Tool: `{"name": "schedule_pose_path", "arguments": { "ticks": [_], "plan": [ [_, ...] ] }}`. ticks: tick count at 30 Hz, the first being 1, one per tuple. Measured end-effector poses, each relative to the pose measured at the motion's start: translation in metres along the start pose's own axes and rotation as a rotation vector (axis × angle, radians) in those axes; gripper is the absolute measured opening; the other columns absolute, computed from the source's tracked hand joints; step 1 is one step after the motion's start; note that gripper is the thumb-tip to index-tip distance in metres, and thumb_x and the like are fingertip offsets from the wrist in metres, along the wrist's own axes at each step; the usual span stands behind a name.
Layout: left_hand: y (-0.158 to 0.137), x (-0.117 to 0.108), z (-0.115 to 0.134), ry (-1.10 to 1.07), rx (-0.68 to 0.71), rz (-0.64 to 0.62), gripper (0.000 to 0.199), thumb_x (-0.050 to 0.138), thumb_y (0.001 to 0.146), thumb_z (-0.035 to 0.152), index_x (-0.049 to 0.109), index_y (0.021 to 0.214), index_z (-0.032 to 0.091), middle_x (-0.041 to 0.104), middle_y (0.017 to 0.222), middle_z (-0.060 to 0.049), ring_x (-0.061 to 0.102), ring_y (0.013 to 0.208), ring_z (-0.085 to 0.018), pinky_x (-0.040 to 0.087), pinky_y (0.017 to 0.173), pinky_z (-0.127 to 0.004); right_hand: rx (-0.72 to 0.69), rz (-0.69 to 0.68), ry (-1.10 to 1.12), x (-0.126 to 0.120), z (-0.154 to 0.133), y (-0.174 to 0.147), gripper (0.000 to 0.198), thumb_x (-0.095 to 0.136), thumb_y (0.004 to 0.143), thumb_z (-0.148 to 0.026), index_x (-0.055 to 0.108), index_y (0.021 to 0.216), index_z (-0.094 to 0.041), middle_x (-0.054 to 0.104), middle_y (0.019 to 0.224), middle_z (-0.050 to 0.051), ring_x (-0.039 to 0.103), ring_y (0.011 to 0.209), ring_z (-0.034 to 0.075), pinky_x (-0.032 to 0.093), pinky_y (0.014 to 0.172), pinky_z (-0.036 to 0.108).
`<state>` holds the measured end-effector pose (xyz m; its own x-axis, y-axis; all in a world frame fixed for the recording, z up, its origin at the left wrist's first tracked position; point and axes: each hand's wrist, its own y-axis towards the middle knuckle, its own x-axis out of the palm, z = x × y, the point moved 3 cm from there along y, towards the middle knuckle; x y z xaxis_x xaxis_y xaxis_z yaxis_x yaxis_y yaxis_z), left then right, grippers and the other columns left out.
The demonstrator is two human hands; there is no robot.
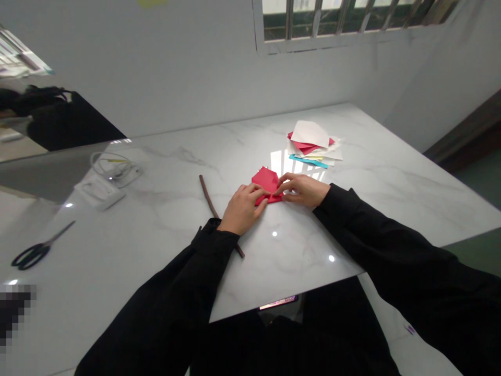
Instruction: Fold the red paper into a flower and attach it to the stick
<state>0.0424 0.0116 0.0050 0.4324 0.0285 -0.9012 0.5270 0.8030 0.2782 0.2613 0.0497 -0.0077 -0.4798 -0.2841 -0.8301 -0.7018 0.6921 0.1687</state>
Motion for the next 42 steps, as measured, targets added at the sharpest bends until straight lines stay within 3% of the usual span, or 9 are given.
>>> {"name": "schedule_pose_path", "arguments": {
  "ticks": [31,42],
  "plan": [
    [0.0003,-0.0004,0.0006,-0.009,-0.004,-0.003,0.019,0.060,0.102,0.025,0.075,0.113,0.024,0.071,0.117,-0.007,0.061,0.106,-0.026,0.052,0.101,-0.045,-0.017,0.005,-0.004,-0.0010,-0.0006,-0.0002,0.024,0.069,0.098,-0.028,0.080,0.119,-0.024,0.065,0.129,0.012,0.066,0.093,0.018,0.053,0.093,0.036],
    [-0.0001,0.0005,-0.0013,-0.014,-0.001,0.006,0.021,0.059,0.103,0.026,0.076,0.115,0.022,0.071,0.116,-0.008,0.061,0.104,-0.026,0.053,0.100,-0.045,-0.006,-0.005,0.014,-0.0027,-0.0013,0.0001,0.025,0.069,0.097,-0.025,0.081,0.119,-0.024,0.065,0.129,0.011,0.062,0.081,0.013,0.052,0.085,0.032]
  ]
}}
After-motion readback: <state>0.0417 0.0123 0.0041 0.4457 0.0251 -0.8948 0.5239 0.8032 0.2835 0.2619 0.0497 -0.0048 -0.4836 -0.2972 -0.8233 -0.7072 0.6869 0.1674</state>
